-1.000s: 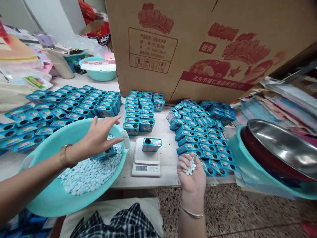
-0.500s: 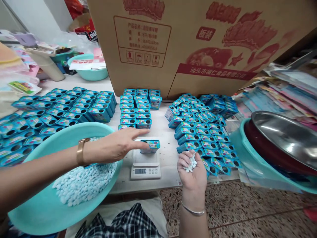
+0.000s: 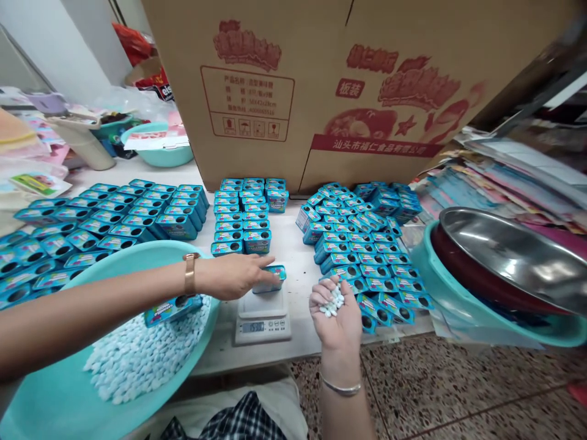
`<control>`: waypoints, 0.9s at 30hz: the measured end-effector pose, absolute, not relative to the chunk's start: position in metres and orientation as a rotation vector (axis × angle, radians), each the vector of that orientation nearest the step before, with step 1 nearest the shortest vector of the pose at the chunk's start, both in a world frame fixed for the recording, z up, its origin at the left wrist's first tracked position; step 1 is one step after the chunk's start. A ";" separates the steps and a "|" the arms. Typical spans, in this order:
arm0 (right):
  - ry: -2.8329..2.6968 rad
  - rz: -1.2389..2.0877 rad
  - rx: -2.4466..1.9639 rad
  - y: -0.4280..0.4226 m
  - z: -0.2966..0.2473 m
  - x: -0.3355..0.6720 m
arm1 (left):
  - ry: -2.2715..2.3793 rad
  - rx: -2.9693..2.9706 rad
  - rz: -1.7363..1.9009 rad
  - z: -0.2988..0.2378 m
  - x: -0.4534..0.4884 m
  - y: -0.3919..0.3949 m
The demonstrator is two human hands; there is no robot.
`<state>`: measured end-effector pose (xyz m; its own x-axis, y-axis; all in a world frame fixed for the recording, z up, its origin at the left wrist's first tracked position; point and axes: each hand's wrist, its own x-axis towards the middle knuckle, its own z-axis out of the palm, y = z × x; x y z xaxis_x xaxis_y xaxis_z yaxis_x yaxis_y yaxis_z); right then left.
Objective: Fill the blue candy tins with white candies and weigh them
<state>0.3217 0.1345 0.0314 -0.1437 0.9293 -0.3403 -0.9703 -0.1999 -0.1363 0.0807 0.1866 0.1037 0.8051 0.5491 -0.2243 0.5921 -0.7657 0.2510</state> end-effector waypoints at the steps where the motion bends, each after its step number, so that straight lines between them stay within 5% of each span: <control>1: 0.133 1.730 -0.412 0.136 0.034 0.318 | 0.880 2.679 -0.107 0.104 0.082 0.184; 9: 0.244 1.812 -0.376 0.139 0.058 0.279 | 1.195 2.735 0.529 0.110 0.126 0.140; 21: 0.233 1.915 -0.308 0.130 0.047 0.270 | 1.157 2.876 0.712 0.094 0.128 0.126; 27: 0.251 1.791 -0.397 0.132 0.039 0.292 | 1.538 2.681 0.664 0.092 0.082 0.144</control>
<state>0.2923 0.1320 0.0386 -0.2181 0.8924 -0.3949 -0.9666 -0.2533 -0.0385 0.0824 0.1439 0.0925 0.4384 0.8209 0.3660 0.8292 -0.5265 0.1875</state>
